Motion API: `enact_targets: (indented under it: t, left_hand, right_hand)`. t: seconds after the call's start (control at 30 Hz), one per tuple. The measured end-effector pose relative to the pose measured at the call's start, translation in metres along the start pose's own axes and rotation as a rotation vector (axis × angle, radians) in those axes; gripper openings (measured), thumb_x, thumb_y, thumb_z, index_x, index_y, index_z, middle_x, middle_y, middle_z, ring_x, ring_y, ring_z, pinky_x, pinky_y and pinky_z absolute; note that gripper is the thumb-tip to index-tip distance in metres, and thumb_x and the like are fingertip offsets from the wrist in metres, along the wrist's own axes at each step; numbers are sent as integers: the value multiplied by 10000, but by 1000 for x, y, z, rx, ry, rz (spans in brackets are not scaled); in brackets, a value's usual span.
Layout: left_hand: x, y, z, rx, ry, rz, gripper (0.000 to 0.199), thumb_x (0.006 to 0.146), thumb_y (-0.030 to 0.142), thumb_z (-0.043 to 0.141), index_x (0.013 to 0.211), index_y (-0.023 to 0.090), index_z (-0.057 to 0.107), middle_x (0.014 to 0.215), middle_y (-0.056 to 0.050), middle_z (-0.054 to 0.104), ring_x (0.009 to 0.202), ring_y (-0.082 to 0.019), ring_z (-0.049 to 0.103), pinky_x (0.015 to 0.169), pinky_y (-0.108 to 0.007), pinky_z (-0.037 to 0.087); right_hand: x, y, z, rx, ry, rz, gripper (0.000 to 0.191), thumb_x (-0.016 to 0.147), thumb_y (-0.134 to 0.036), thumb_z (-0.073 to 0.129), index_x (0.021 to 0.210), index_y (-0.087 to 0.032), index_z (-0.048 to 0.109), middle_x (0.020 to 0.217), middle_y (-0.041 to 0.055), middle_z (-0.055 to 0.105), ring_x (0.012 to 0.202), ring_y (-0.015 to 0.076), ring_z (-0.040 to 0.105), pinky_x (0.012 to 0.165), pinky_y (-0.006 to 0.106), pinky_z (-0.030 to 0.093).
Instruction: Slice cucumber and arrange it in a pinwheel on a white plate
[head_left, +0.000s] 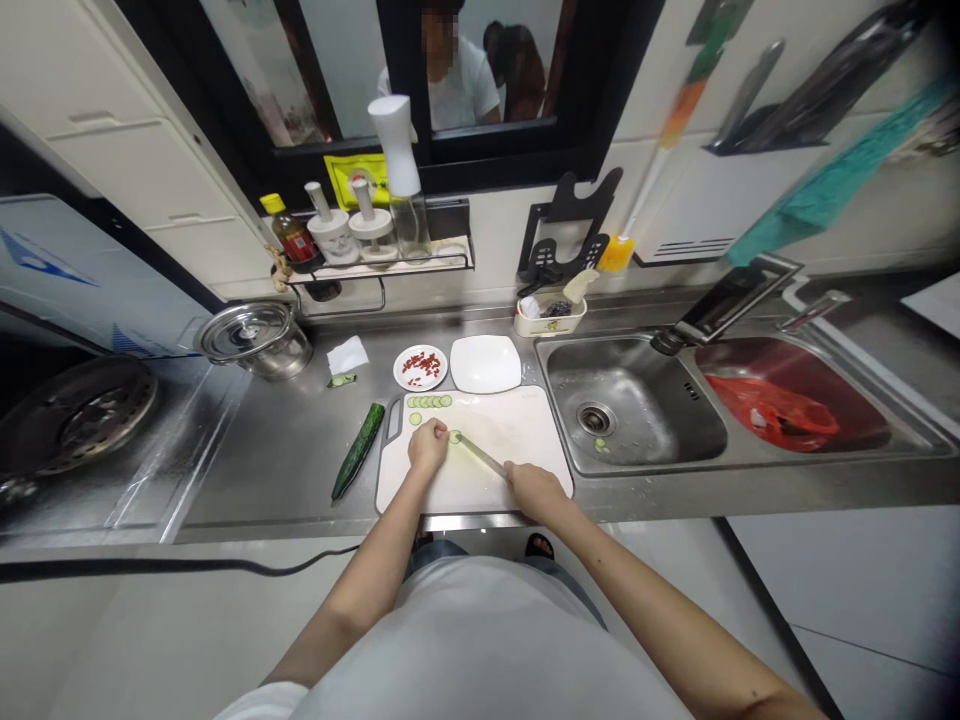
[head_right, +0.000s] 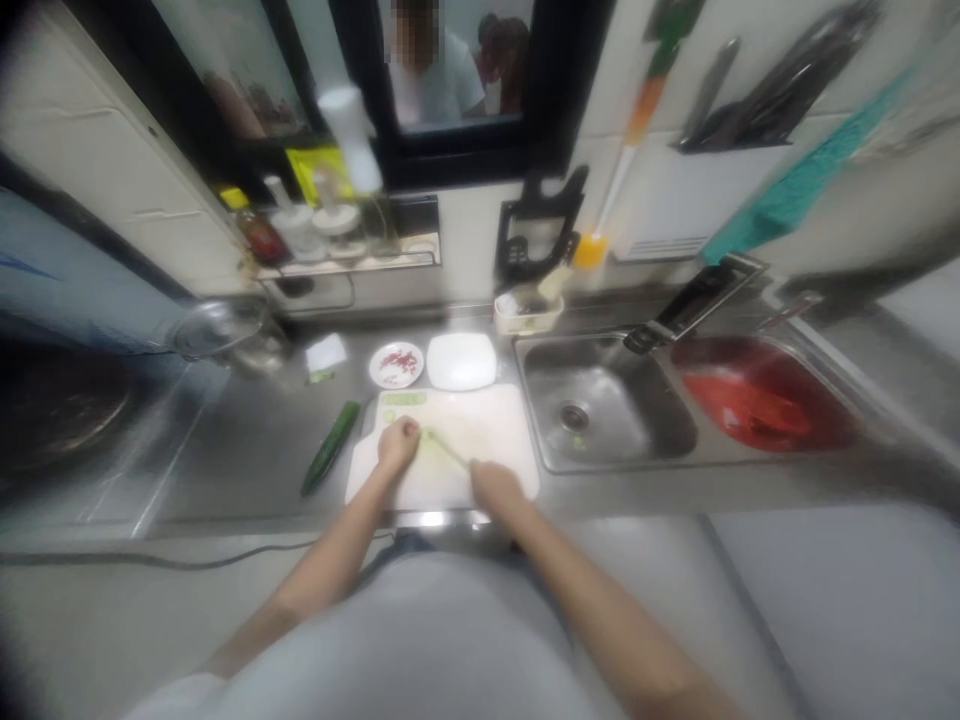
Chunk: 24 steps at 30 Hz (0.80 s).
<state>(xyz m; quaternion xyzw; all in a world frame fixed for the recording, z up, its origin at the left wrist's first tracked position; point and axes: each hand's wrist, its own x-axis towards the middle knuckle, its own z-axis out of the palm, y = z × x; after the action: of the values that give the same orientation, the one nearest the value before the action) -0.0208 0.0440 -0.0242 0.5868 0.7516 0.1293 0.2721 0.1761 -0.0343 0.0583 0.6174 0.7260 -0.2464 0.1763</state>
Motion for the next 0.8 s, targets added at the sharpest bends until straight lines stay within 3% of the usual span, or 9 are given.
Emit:
enact_targets:
  t: [0.33, 0.8]
  left_hand:
    - [0, 2, -2, 26, -16, -9, 138, 820, 234, 566, 902, 263, 674, 901, -13, 722, 854, -176, 637, 710, -251, 413]
    - [-1, 5, -4, 16, -32, -19, 141, 827, 222, 568, 912, 254, 675, 912, -16, 724, 874, -173, 639, 718, -245, 413]
  right_hand:
    - [11, -5, -3, 14, 3, -8, 323, 939, -120, 327, 1131, -133, 587, 1022, 177, 677, 988, 237, 654, 755, 310, 460]
    - [-2, 5, 5, 7, -16, 17, 292, 963, -181, 345, 1133, -145, 580, 1036, 166, 671, 973, 229, 652, 737, 287, 453]
